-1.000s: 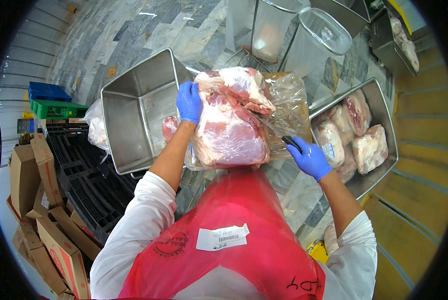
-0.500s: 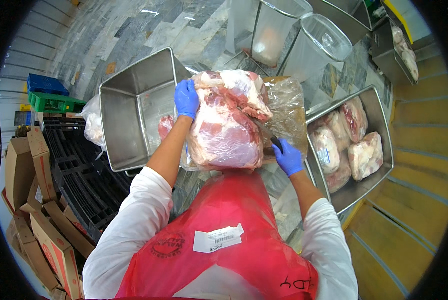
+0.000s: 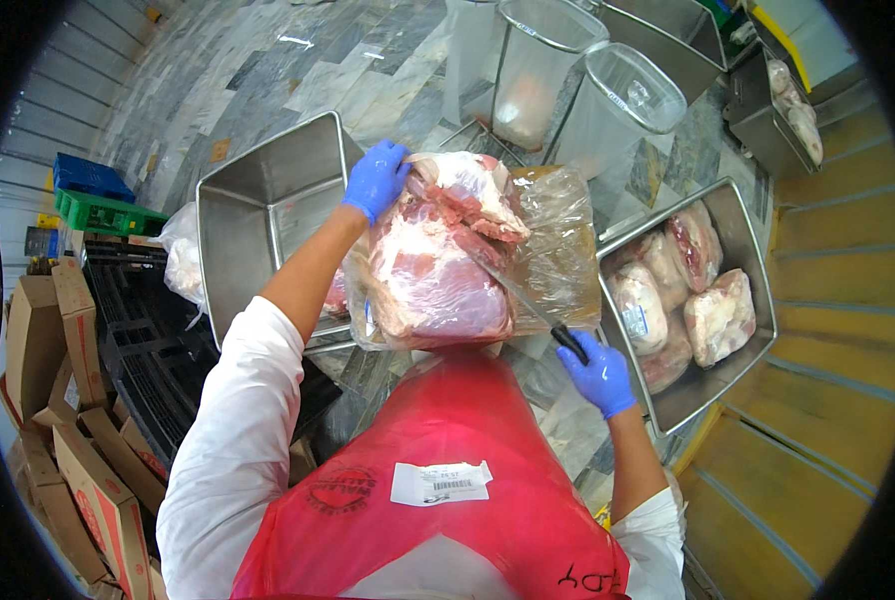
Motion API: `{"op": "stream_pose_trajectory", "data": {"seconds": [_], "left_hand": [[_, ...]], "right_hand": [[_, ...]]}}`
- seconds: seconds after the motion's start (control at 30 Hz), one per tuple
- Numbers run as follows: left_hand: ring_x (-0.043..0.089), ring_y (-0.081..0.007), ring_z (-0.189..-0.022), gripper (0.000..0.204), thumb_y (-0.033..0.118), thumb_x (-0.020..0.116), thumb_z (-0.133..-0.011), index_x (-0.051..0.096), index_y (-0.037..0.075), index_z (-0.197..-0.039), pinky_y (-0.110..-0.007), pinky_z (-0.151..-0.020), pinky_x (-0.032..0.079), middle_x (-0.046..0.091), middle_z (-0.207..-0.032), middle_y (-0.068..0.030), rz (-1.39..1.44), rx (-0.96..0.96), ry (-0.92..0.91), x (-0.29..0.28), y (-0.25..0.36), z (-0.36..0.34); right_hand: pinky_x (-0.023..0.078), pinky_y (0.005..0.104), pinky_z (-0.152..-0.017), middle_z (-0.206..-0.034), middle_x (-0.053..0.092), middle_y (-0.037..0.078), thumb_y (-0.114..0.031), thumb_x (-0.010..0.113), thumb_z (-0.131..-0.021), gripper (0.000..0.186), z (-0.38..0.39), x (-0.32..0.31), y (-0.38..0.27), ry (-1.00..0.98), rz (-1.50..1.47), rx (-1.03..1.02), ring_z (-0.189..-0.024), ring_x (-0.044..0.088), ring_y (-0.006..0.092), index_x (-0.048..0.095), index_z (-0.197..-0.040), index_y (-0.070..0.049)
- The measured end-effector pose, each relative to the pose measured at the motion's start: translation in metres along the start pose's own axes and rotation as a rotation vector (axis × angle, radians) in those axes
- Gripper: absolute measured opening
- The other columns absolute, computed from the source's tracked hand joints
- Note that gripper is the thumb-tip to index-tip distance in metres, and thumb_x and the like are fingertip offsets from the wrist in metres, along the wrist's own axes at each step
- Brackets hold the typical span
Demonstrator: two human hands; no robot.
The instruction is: The person uses a knife to cut a large piece of raw meat on a cutting board, separating a portion and placing it into a metal tray. The person then handles a vacuum-sealed package of meat, removing it from the tray and placing it on the cutting board.
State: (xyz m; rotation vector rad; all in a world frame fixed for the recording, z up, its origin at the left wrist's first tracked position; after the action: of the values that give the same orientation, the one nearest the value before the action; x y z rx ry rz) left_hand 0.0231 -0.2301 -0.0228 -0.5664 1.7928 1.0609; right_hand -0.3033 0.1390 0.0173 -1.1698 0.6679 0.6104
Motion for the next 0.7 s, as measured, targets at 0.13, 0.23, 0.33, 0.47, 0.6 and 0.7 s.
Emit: {"op": "stream_pose_trajectory", "data": {"seconds": [0.13, 0.23, 0.33, 0.47, 0.6, 0.7], "left_hand": [[0.063, -0.0430, -0.100, 0.020, 0.025, 0.062, -0.095, 0.065, 0.008, -0.106, -0.053, -0.084, 0.051, 0.065, -0.102, -0.0212, 0.114, 0.028, 0.077, 0.009, 0.012, -0.017], [0.065, -0.0446, -0.095, 0.021, 0.027, 0.061, -0.096, 0.065, 0.007, -0.104, -0.054, -0.082, 0.051, 0.068, -0.098, -0.0234, 0.276, -0.193, 0.009, 0.014, 0.031, -0.010], [0.066, -0.0456, -0.092, 0.023, 0.029, 0.061, -0.097, 0.065, 0.007, -0.103, -0.054, -0.081, 0.052, 0.070, -0.095, -0.0247, 0.350, -0.144, 0.053, 0.012, 0.052, 0.002], [0.066, -0.0438, -0.094, 0.020, 0.016, 0.062, -0.096, 0.066, 0.008, -0.113, -0.052, -0.082, 0.053, 0.070, -0.108, -0.0196, 0.355, -0.079, 0.253, 0.026, 0.074, 0.046], [0.062, -0.0419, -0.104, 0.033, 0.009, 0.062, -0.094, 0.063, 0.006, -0.127, -0.048, -0.090, 0.052, 0.064, -0.122, -0.0200, 0.226, -0.059, 0.229, 0.021, 0.102, 0.075], [0.059, -0.0420, -0.110, 0.039, 0.008, 0.061, -0.094, 0.059, 0.004, -0.133, -0.048, -0.094, 0.050, 0.061, -0.124, -0.0218, 0.153, -0.067, 0.214, 0.020, 0.102, 0.089]], "right_hand": [[0.058, 0.0443, -0.080, -0.102, 0.074, 0.022, -0.035, 0.076, -0.092, 0.044, 0.030, 0.009, -0.014, -0.023, -0.001, 0.055, -0.093, 0.073, 0.0397, 0.068, -0.126, -0.009], [0.057, 0.0399, -0.085, -0.108, 0.076, 0.020, -0.032, 0.075, -0.094, 0.042, 0.045, 0.008, -0.019, -0.036, -0.090, 0.146, -0.099, 0.075, 0.0346, 0.068, -0.126, -0.006], [0.056, 0.0357, -0.086, -0.108, 0.077, 0.016, -0.026, 0.073, -0.096, 0.038, 0.052, 0.022, 0.012, 0.179, -0.318, 0.125, -0.100, 0.075, 0.0246, 0.068, -0.125, -0.002], [0.053, 0.0341, -0.076, -0.097, 0.074, 0.012, -0.023, 0.072, -0.098, 0.035, 0.005, 0.004, -0.007, 0.209, -0.323, 0.198, -0.083, 0.066, 0.0142, 0.067, -0.122, 0.001], [0.053, 0.0362, -0.072, -0.090, 0.073, 0.014, -0.032, 0.072, -0.097, 0.042, -0.041, 0.000, -0.021, 0.248, -0.217, 0.102, -0.077, 0.067, 0.0192, 0.066, -0.124, -0.001], [0.054, 0.0392, -0.072, -0.089, 0.073, 0.019, -0.036, 0.073, -0.096, 0.044, -0.055, -0.001, -0.041, 0.194, -0.169, 0.110, -0.078, 0.073, 0.0279, 0.066, -0.125, -0.003]]}}
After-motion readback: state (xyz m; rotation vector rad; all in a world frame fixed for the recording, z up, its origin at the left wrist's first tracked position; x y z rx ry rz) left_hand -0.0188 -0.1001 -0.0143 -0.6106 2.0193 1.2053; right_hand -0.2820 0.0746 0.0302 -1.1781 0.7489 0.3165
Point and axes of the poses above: each hand's wrist, its own z-axis away from the middle knuckle, its own x-axis out of the palm, y = z × x, the point moved 3 cm from there along -z, towards the middle knuckle
